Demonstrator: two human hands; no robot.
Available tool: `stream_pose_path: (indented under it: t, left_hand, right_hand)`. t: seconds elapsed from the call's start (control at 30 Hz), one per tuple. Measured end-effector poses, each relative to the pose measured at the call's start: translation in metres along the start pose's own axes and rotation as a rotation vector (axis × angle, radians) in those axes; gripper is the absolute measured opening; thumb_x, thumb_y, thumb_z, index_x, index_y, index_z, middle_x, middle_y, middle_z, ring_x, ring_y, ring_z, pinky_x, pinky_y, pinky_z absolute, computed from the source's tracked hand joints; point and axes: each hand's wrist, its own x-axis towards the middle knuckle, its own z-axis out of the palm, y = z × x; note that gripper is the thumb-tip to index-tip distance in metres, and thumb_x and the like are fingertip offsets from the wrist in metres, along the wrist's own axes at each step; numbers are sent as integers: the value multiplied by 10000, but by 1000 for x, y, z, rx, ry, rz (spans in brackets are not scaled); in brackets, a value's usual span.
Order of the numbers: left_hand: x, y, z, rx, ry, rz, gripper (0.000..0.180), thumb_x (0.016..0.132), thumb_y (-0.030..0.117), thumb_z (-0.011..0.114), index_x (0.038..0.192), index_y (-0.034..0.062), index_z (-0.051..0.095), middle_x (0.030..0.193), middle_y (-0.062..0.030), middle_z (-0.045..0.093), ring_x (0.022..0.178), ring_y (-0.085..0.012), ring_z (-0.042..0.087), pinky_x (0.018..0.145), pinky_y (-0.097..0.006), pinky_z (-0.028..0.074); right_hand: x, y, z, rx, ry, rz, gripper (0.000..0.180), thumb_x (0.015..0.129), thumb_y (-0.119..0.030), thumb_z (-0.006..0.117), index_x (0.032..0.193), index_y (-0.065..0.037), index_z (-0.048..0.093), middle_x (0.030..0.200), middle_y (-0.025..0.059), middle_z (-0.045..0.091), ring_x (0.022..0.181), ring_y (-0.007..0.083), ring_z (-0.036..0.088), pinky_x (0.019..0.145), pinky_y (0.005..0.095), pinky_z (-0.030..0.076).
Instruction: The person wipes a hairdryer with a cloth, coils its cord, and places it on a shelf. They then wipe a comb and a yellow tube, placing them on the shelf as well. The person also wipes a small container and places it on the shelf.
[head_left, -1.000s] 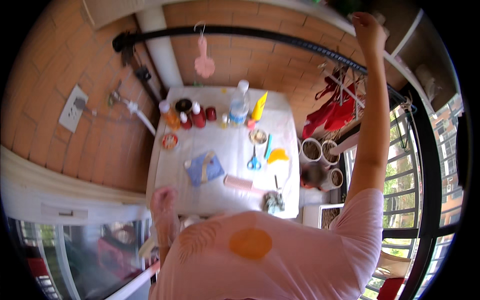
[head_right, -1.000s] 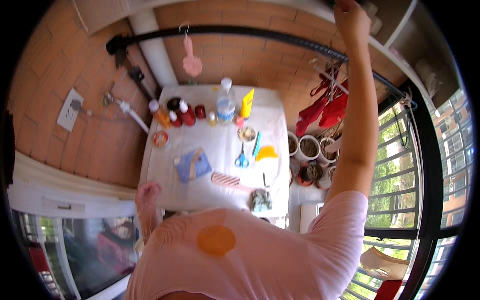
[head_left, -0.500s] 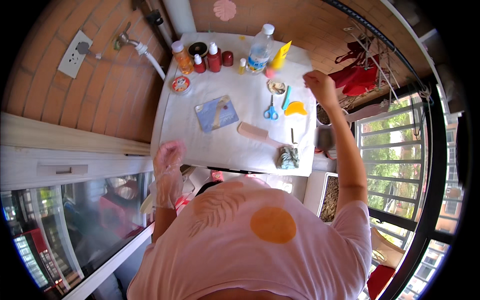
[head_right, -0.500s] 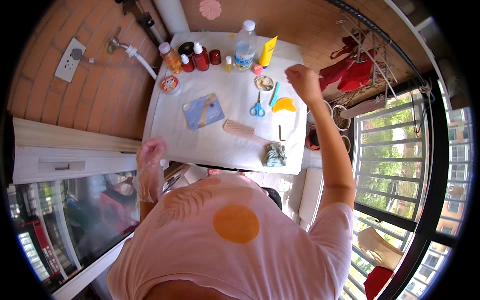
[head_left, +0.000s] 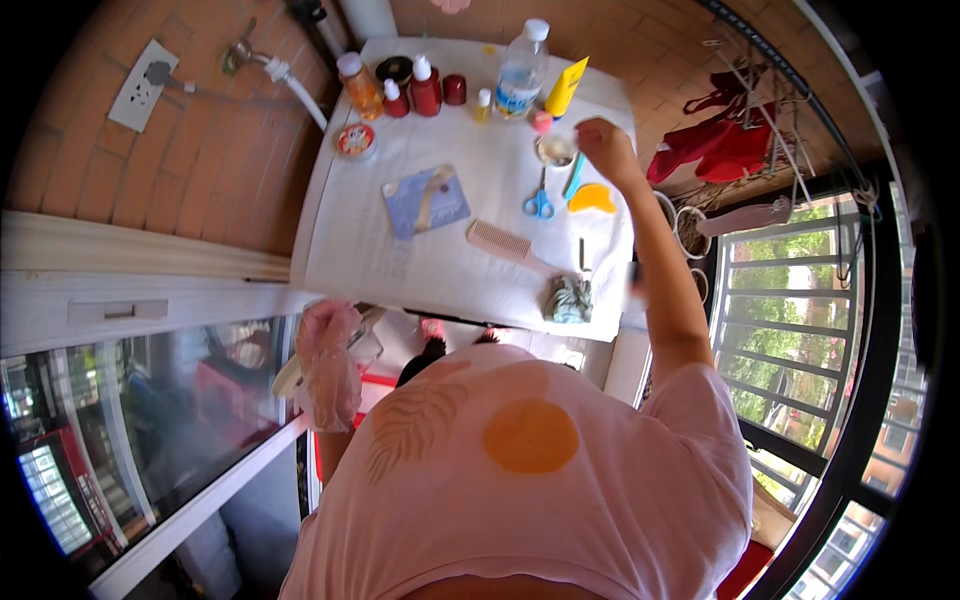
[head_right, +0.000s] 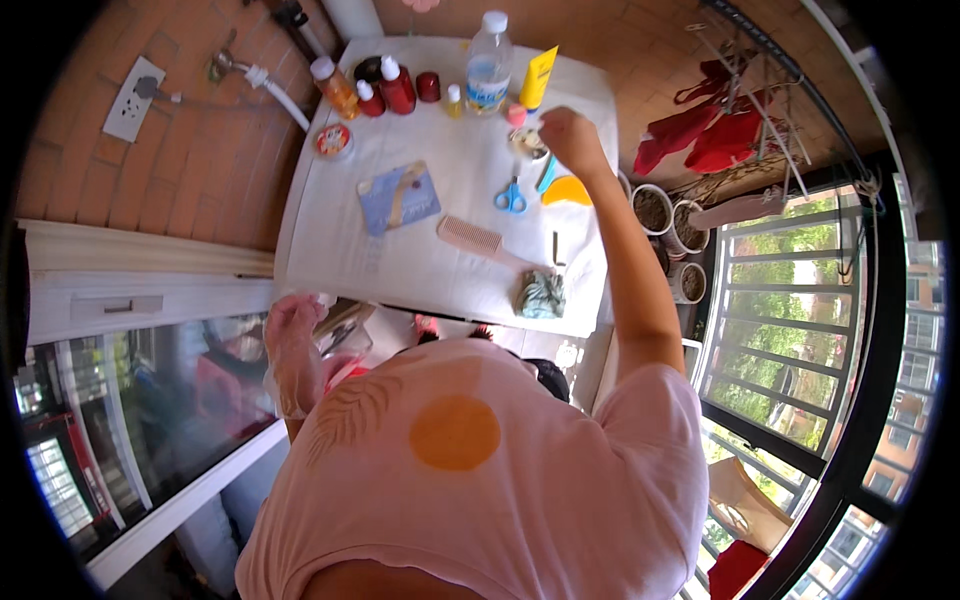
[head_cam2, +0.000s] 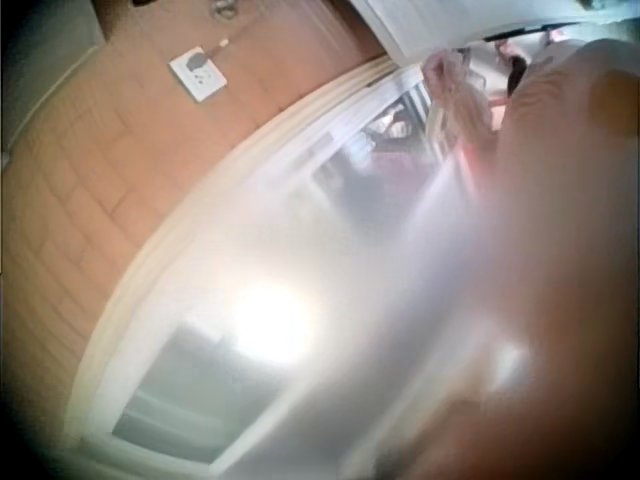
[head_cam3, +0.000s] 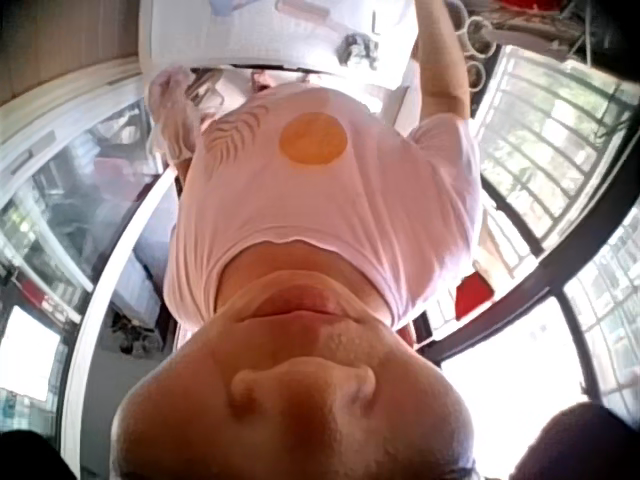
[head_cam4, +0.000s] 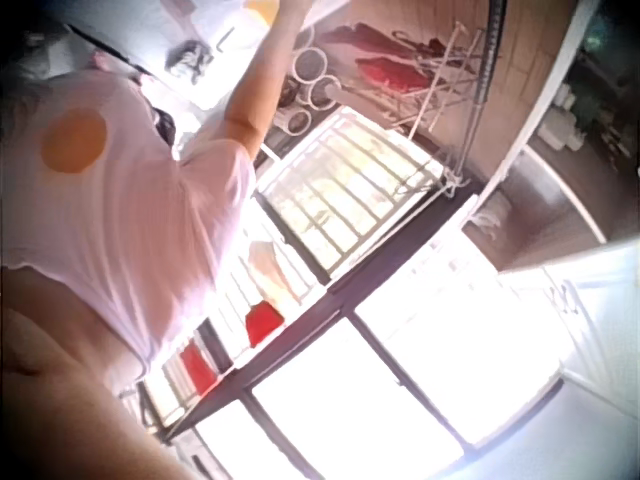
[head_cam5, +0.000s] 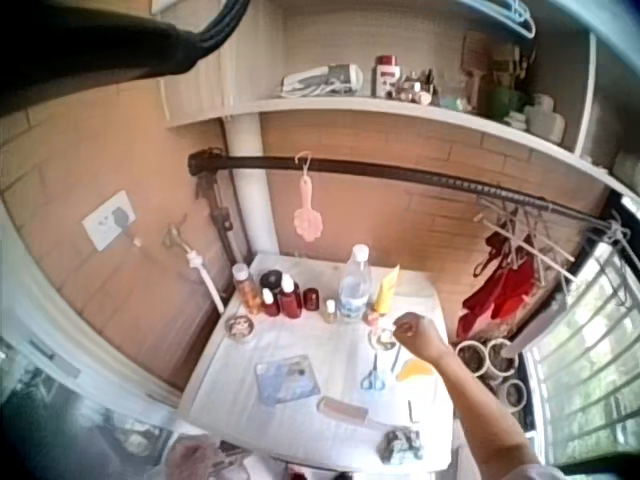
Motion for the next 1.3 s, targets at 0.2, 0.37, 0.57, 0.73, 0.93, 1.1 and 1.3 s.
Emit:
stream_pose_path:
  t: [0.2, 0.37, 0.57, 0.73, 0.93, 1.1, 1.3]
  left_hand:
    - [0, -5, 16, -16, -36, -87, 101, 824, 33, 580, 925, 31, 577, 886, -33, 561, 826, -121, 528, 786, -243, 417]
    - [30, -10, 32, 313, -99, 56, 177, 826, 101, 575, 969, -1, 567, 861, -63, 566, 814, -116, 538, 738, -244, 439]
    - [133, -60, 41, 660, -280, -51, 351, 822, 263, 574, 1046, -8, 568, 817, -76, 598, 685, -149, 578, 600, -291, 472]
    - [160, -35, 70, 1116, -353, -43, 334, 817, 314, 583, 950, 9, 614, 752, -80, 610, 687, -180, 606, 609, -336, 473]
    - [154, -46, 35, 936, -409, 274, 284, 779, 273, 640, 890, 14, 603, 755, -87, 612, 717, -178, 578, 657, -319, 464]
    - [136, -48, -17, 757, -284, 184, 196, 795, 173, 623, 914, 19, 607, 774, -98, 612, 723, -144, 563, 672, -274, 450]
    - [119, -30, -52, 636, -200, 107, 132, 825, 128, 608, 901, 22, 594, 774, -3, 558, 706, -73, 486, 638, -224, 418]
  right_hand:
    - [-161, -52, -19, -227, -511, -60, 325, 692, -111, 704, 988, -32, 593, 965, 147, 578, 929, 287, 571, 801, 350, 466]
    - [-222, -44, 3, -328, -426, 11, 608, 606, -160, 783, 1137, -69, 502, 1155, 190, 438, 1068, 376, 463, 887, 416, 435]
    - [-234, -33, 30, -329, -275, -31, 433, 607, -4, 639, 1031, -41, 559, 1078, 186, 463, 986, 369, 486, 834, 418, 455]
    - [-226, -54, 21, -21, -143, 212, 333, 632, 43, 574, 963, 1, 565, 950, 177, 521, 896, 349, 522, 789, 396, 456]
    - [-226, -73, 42, -64, -116, 190, 344, 661, 23, 618, 998, -4, 552, 974, 177, 519, 902, 343, 527, 793, 399, 446]
    - [-184, -124, 106, -103, -181, -83, 255, 669, -50, 677, 919, -52, 630, 1002, 130, 536, 922, 299, 533, 776, 404, 447]
    - [-135, -134, 189, -214, -233, 116, 236, 672, -98, 696, 884, -36, 613, 903, 143, 568, 869, 328, 559, 768, 390, 461]
